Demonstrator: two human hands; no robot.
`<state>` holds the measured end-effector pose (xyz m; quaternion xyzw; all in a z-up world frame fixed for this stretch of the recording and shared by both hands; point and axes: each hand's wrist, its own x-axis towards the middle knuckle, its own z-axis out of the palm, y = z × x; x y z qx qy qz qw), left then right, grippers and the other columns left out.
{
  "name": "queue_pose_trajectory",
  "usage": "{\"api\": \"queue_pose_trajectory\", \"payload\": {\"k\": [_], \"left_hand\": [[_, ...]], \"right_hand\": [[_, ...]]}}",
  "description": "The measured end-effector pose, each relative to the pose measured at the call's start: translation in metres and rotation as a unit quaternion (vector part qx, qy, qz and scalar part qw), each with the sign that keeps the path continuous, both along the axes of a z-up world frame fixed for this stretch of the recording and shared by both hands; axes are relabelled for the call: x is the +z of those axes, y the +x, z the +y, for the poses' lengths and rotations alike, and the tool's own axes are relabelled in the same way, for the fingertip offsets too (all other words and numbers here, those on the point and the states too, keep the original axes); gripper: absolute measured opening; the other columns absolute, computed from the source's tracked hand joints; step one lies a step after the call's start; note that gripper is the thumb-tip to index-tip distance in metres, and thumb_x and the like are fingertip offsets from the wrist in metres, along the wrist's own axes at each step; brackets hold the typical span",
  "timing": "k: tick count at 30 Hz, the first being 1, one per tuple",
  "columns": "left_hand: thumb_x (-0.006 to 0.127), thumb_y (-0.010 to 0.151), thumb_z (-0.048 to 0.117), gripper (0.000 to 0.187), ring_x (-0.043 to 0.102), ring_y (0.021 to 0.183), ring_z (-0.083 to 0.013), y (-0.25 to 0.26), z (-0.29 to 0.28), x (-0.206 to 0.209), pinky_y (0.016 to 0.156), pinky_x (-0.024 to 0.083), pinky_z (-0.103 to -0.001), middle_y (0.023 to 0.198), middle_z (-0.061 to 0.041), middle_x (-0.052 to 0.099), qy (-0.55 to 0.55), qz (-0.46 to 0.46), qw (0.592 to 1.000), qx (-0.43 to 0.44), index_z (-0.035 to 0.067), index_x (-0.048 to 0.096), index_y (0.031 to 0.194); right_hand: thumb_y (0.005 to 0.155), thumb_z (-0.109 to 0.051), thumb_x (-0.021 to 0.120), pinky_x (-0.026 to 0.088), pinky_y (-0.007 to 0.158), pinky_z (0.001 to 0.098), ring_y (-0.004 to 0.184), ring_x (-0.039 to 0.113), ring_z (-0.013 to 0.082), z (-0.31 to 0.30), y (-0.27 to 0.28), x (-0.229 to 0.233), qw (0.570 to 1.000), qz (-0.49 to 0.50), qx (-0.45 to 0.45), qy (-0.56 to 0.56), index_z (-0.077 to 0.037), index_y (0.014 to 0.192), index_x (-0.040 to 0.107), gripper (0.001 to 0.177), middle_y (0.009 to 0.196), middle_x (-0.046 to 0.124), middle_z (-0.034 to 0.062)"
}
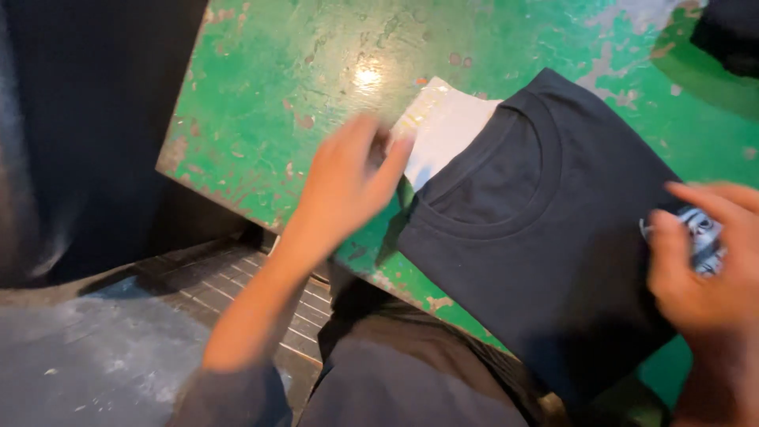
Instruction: Folding black t-shirts using a cardboard template on a workbench
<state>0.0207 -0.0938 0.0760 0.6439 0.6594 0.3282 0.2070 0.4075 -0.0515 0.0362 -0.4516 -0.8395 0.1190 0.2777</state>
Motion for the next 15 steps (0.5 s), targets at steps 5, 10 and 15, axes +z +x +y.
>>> {"api": "queue_pose_trajectory", "payload": {"k": [5,10,15], "left_hand": [[0.055,0.097,0.055,0.041,0.064,0.065,-0.0149,0.015,-0.059,0.002,0.064,0.047,-0.034,0.07,0.001,0.067,-0.315,-0.031,0.947,0.062,0.016,0.064,0.086],[0.059,0.093,0.061,0.047,0.067,0.071,-0.0229,0.026,-0.071,-0.003,0.064,0.046,-0.039,0.075,0.0,0.069,-0.319,-0.014,0.947,0.039,0.015,0.063,0.085],[0.061,0.095,0.054,0.04,0.062,0.068,-0.0236,0.02,-0.072,-0.006,0.065,0.044,-0.038,0.071,-0.002,0.067,-0.332,-0.048,0.942,-0.002,0.014,0.057,0.093]], "right_hand": [[0.113,0.004,0.076,0.042,0.116,0.0529,0.125,0.061,0.0457,0.042,-0.046,0.018,0.996,-0.047,0.066,0.028,0.007,0.135,0.073,0.023,0.13,0.067,0.0283],[0.12,0.015,0.065,0.046,0.107,0.05,0.126,0.056,0.0442,0.065,-0.059,0.007,0.996,0.046,0.07,-0.023,0.016,0.138,0.069,0.019,0.131,0.06,0.0317],[0.128,0.015,0.056,0.04,0.121,0.051,0.134,0.054,0.0468,0.063,-0.041,-0.015,0.993,0.081,0.076,-0.042,0.02,0.141,0.063,0.016,0.137,0.055,0.0347]]}}
